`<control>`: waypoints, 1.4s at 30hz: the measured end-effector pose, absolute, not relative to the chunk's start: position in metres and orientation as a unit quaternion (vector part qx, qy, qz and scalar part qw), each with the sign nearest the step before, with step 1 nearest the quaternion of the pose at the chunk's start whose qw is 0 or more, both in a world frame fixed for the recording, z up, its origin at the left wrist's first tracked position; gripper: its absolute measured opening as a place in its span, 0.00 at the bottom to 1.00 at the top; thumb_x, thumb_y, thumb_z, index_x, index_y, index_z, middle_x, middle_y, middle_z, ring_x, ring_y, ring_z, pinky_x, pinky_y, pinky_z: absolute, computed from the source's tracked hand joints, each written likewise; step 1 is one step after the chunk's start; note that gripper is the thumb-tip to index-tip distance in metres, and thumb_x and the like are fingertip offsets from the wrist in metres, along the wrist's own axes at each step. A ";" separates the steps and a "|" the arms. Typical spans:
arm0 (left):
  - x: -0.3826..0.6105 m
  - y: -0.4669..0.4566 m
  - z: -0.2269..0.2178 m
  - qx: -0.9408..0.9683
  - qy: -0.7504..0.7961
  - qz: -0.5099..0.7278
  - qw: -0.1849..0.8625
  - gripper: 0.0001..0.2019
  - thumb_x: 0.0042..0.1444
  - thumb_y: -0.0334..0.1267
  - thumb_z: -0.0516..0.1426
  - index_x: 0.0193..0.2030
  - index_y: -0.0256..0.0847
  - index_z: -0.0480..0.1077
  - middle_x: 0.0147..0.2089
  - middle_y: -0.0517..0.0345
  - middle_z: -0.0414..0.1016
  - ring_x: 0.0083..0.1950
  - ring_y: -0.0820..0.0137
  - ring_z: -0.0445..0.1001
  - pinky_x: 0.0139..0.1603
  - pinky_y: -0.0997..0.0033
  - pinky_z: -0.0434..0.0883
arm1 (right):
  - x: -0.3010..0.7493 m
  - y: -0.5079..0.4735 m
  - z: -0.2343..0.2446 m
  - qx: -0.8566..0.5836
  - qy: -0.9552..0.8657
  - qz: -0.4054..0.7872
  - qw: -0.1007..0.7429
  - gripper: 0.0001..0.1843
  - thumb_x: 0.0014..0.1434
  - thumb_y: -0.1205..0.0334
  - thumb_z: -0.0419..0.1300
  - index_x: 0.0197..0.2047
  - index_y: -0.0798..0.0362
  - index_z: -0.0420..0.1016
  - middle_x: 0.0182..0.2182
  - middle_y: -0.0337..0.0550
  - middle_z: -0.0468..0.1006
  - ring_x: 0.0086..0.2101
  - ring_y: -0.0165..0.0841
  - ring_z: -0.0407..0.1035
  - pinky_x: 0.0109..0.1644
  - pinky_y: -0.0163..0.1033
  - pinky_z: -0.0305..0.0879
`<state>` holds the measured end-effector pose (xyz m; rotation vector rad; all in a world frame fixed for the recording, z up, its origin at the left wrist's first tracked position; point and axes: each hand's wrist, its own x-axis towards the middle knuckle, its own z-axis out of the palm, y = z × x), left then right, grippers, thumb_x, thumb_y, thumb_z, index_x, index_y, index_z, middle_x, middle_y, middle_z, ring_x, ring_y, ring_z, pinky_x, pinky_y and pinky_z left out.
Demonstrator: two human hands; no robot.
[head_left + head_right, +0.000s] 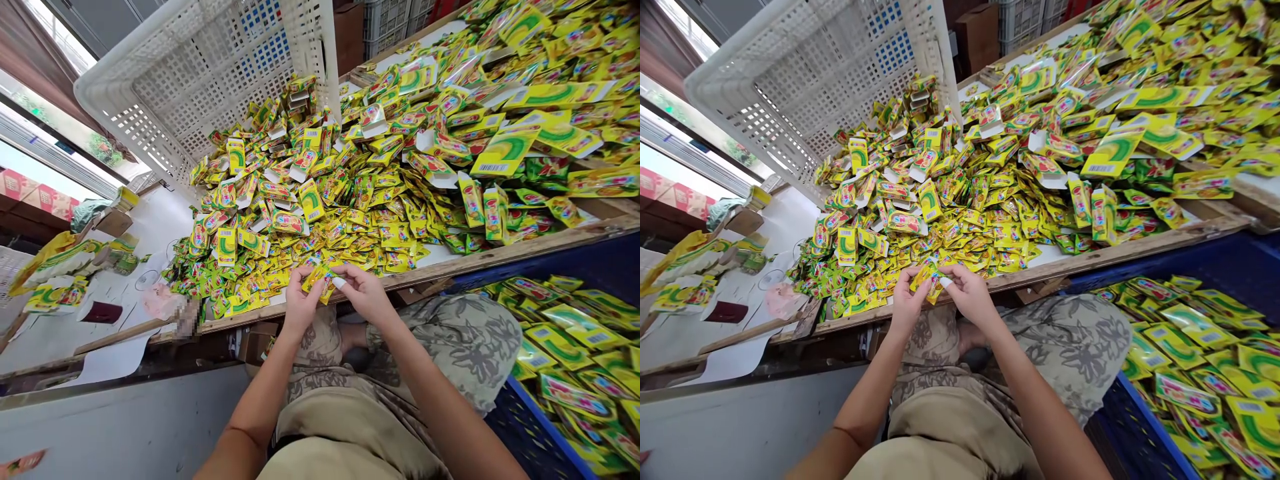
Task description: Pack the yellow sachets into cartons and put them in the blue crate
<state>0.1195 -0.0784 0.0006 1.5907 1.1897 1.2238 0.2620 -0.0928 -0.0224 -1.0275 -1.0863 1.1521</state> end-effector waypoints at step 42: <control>0.118 -0.069 0.014 0.680 0.410 0.380 0.474 0.18 0.51 0.45 0.61 0.45 0.40 0.65 0.36 0.56 0.70 0.36 0.71 0.71 0.37 0.70 0.70 | 0.255 -0.107 -0.044 -0.414 -0.332 0.612 0.586 0.22 0.50 0.46 0.61 0.44 0.50 0.73 0.38 0.45 0.79 0.39 0.39 0.72 0.44 0.44 0.68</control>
